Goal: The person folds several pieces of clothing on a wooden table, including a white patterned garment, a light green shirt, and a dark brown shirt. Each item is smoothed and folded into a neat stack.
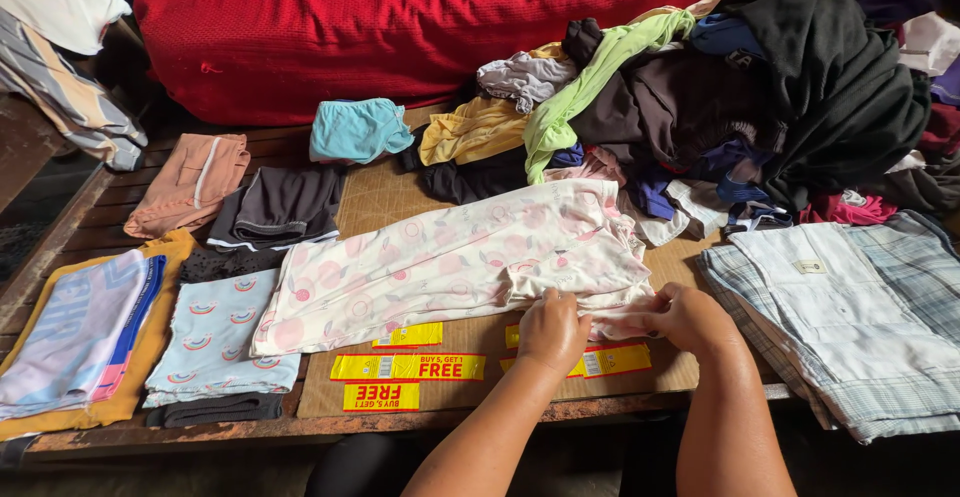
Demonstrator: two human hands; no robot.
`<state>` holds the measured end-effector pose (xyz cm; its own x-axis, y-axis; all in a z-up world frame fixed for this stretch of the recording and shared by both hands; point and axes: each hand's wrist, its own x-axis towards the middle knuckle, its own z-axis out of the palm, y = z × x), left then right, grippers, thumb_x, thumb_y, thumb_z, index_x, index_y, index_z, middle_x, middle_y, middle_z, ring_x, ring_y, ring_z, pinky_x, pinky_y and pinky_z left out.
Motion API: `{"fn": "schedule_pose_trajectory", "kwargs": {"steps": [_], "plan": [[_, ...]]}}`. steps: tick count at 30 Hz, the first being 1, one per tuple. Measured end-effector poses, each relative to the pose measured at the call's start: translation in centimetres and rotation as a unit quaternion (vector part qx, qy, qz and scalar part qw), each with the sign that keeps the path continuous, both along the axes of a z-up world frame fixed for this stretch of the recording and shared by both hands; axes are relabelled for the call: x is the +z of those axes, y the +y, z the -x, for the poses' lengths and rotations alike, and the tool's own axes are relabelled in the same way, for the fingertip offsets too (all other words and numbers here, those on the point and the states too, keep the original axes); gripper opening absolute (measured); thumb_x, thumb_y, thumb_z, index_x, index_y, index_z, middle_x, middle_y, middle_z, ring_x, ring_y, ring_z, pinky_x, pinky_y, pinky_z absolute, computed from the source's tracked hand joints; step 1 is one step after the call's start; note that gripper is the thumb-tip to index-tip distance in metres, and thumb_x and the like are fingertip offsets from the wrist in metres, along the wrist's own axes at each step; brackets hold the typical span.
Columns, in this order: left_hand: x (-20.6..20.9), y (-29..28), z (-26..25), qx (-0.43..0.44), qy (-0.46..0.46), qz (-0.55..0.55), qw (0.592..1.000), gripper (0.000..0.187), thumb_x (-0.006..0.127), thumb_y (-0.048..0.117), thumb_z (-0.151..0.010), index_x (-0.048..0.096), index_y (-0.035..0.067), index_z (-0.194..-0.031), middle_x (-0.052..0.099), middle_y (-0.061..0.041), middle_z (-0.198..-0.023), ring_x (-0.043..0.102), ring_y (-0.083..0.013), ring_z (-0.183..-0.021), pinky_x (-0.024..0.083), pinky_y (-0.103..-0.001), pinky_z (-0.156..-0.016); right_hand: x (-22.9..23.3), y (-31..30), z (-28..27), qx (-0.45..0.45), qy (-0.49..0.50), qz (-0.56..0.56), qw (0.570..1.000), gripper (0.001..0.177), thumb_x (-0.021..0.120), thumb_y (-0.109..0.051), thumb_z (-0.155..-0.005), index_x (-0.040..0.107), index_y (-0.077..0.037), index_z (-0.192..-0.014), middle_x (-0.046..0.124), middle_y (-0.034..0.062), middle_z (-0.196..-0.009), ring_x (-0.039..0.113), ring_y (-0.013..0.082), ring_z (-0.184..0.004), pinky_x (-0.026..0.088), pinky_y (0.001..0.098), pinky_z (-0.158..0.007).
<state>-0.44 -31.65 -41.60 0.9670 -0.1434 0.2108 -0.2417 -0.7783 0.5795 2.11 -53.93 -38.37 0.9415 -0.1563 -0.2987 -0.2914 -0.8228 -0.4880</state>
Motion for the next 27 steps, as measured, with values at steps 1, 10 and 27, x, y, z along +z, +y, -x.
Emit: {"fn": "schedule_pose_trajectory", "kwargs": {"steps": [1, 10, 27], "plan": [[-0.2, 0.0, -0.1, 0.009, 0.019, 0.006, 1.0, 0.027, 0.076, 0.026, -0.088, 0.069, 0.0, -0.09, 0.065, -0.022, -0.102, 0.068, -0.0383, -0.091, 0.056, -0.047, -0.079, -0.2, 0.0, -0.2, -0.012, 0.006, 0.012, 1.0, 0.046, 0.089, -0.034, -0.073, 0.075, -0.006, -0.106, 0.08, 0.0143, -0.093, 0.076, 0.0264, -0.09, 0.056, 0.0371, -0.084], [0.1, 1.9, 0.8, 0.059, 0.112, 0.153, 0.98, 0.012, 0.072, 0.018, -0.087, 0.072, 0.009, -0.079, 0.076, -0.015, -0.084, 0.072, -0.0283, -0.074, 0.058, -0.038, -0.072, -0.8, -0.6, -0.4, -0.02, 0.004, 0.05, 0.999, 0.043, 0.085, -0.037, -0.078, 0.076, -0.01, -0.111, 0.08, 0.0149, -0.096, 0.075, 0.0275, -0.092, 0.057, 0.0388, -0.084], [0.0, 4.2, 5.5, -0.017, 0.018, 0.193, 0.981, 0.011, 0.075, 0.012, -0.089, 0.07, 0.002, -0.091, 0.076, -0.011, -0.091, 0.073, -0.0256, -0.077, 0.058, -0.037, -0.07, -1.4, -4.5, 0.5, 0.01, 0.075, -0.105, 0.992, 0.021, 0.076, -0.016, -0.08, 0.084, -0.007, -0.097, 0.075, 0.0092, -0.078, 0.066, 0.019, -0.071, 0.052, 0.0338, -0.069]]}}
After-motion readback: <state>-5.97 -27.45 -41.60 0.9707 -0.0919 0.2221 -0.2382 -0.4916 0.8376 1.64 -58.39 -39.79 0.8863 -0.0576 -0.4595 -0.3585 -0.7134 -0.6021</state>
